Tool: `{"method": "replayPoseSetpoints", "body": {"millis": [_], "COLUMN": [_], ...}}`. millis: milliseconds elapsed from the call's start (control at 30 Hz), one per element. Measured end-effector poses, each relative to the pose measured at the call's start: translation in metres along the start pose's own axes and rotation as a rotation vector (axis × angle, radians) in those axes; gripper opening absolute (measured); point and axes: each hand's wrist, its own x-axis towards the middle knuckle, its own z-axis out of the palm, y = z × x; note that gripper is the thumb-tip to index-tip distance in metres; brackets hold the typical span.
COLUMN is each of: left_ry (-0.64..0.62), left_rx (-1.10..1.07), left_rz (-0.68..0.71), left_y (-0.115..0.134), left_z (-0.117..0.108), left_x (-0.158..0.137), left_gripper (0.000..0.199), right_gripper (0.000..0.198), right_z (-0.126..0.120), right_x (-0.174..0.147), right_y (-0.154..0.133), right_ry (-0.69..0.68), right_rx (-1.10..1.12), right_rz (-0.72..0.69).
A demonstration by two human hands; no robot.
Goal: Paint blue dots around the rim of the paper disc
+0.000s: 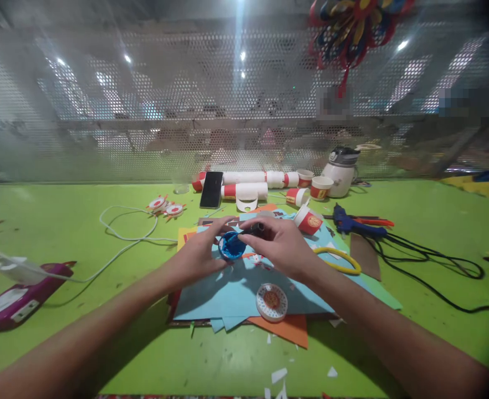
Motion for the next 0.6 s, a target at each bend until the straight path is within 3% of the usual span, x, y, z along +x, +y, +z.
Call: {"method": "replayPoseSetpoints", "body": {"millis": [133, 233, 333, 433, 600], "left_ry": [0.023, 0.022, -0.023, -0.087, -0.117], "left_rx": [0.068, 0.107, 0.083, 0.002, -0.065], "left_rz": [0.091, 0.120, 0.119, 0.087, -0.018], "left_y": [0.014, 0.019, 0.021, 0.019, 0.013], "left_z": [-0.001, 0.000, 0.004, 0.007, 0.009], "left_x": [-0.006, -0.009, -0.011, -0.011, -0.011], "left_gripper": [0.082, 0.083, 0.083, 0.082, 0.087], "right_gripper": [0.011, 0.010, 0.011, 0.014, 0.012], "right_z": [-0.009, -0.017, -0.022, -0.021, -0.013], "right_x": [-0.012, -0.020, -0.023, -0.022, -0.018], "right_y": [-0.014, -0.022, -0.028, -0.029, -0.023], "right_ry": [-0.031, -0.103, -0.185, -0.225, -0.116], "right_rx": [-0.142, -0.279, -0.397, -0.345, -0.120], "right_rz": [-0.223, -0.294, -0.239, -0.098, -0.044]}}
